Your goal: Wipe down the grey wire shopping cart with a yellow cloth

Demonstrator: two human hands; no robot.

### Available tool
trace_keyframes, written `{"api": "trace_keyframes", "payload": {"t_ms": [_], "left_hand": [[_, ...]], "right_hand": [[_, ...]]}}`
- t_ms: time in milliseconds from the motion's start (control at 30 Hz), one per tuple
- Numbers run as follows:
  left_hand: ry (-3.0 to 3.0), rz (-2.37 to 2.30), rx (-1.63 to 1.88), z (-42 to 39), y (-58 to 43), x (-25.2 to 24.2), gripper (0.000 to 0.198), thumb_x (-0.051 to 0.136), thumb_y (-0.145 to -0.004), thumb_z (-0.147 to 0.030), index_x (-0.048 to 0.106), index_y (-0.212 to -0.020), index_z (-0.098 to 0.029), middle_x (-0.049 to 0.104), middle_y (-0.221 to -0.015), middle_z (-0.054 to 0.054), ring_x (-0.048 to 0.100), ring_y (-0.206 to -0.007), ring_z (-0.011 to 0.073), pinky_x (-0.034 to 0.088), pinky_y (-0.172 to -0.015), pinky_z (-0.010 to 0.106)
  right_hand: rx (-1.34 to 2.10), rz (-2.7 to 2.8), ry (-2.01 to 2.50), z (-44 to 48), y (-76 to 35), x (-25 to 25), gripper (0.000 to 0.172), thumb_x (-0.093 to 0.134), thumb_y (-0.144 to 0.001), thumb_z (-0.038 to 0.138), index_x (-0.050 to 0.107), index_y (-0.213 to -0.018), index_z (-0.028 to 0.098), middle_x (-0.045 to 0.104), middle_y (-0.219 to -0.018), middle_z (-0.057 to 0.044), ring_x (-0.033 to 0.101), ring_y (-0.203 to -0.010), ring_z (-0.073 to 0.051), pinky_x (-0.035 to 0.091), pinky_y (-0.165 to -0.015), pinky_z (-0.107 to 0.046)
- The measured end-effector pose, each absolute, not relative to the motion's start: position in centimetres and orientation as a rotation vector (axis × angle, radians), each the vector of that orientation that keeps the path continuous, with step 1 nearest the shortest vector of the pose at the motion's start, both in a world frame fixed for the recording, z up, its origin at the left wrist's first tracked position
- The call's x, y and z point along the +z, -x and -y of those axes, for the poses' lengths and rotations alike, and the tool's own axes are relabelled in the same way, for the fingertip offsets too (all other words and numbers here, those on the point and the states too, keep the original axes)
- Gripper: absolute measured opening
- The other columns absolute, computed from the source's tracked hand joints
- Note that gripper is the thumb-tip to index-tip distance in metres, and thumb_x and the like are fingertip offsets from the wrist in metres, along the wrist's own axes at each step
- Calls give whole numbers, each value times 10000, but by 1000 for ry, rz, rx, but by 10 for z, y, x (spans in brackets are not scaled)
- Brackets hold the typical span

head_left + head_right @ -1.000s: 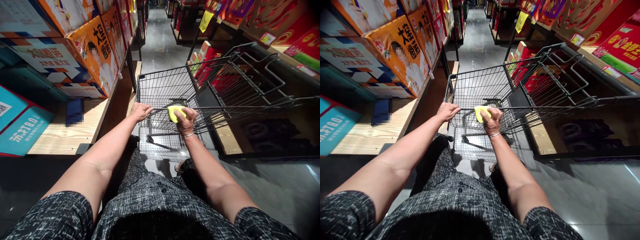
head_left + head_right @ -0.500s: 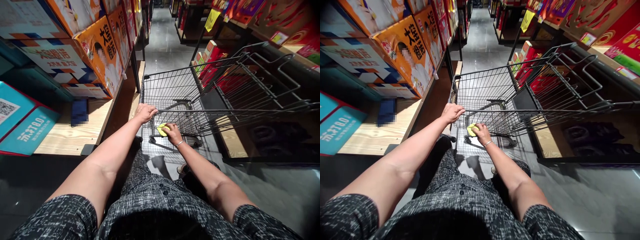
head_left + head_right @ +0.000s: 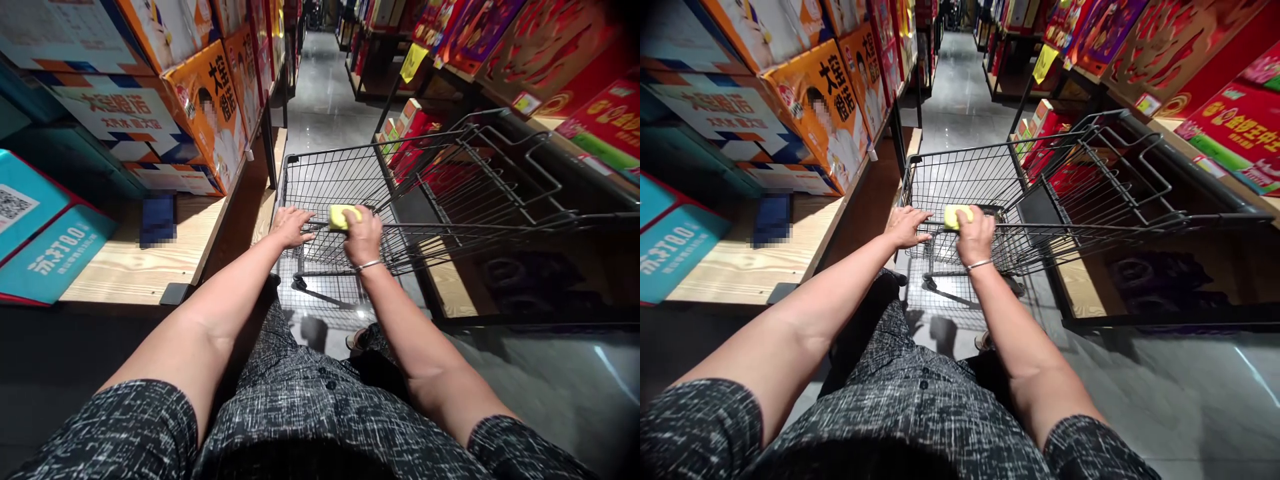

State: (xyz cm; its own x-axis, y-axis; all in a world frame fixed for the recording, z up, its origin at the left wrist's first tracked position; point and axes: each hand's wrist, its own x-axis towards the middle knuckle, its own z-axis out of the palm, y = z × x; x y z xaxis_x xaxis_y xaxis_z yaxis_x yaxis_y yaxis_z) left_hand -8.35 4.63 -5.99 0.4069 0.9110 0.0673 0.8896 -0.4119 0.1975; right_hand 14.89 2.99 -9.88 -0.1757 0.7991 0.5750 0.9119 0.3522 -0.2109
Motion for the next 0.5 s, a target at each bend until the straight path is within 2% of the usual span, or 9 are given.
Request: {"api": "trace_keyframes", "payload": {"t_ms": [100, 200, 267, 333, 400, 500], "left_hand": [[-2478, -1690, 230, -48, 83, -56, 541, 732, -822, -536, 672, -1253, -215, 712, -1247, 125, 558, -1197, 351, 380, -1047, 468], [-2438, -1721, 227, -50, 84, -54, 462, 717, -816, -559, 713, -1101, -195, 724, -1127, 142, 572, -1163, 365, 400, -1035, 466], [-2451, -1709, 231, -51, 85, -55, 470, 704, -827, -543, 709, -1151, -202, 726, -1161, 137, 569, -1180, 365, 391, -1053, 474], [-2483, -1683, 228, -51, 87, -57, 535, 690, -846, -528, 673, -1287, -226, 720, -1255, 120, 559, -1215, 356, 372, -1083, 481], [-2501, -1663, 222, -51, 88, -59, 617, 671, -870, -555, 612, -1409, -260, 696, -1355, 98, 541, -1260, 345, 343, -1120, 482], [-2487, -1673, 211, -55, 91, -60, 664, 610, -910, -631, 581, -1468, -272, 664, -1425, 92, 519, -1305, 337, 318, -1146, 468]], "right_hand": [[-175, 2161, 1413, -29, -93, -97, 497, 506, -991, 188, 592, -1457, 338, 501, -1522, -127, 520, -1184, -303, 390, -1068, -514], [-171, 2264, 1363, -31, -75, -93, 485, 511, -1037, 257, 569, -1491, 417, 490, -1548, -82, 517, -1164, -284, 394, -1048, -482], [-175, 2331, 1344, -33, -87, -90, 439, 532, -1043, 302, 608, -1451, 444, 489, -1560, -55, 520, -1152, -277, 406, -1018, -464], [-186, 2375, 1330, -34, -111, -88, 389, 545, -1043, 318, 661, -1393, 443, 510, -1551, -35, 527, -1164, -273, 417, -999, -446], [-184, 2357, 1311, -35, -145, -87, 345, 541, -1044, 327, 707, -1337, 404, 570, -1490, -37, 543, -1170, -264, 435, -990, -428], [-177, 2205, 1309, -38, -211, -85, 335, 532, -1034, 357, 733, -1296, 299, 663, -1317, -76, 582, -1111, -246, 477, -958, -413]]}}
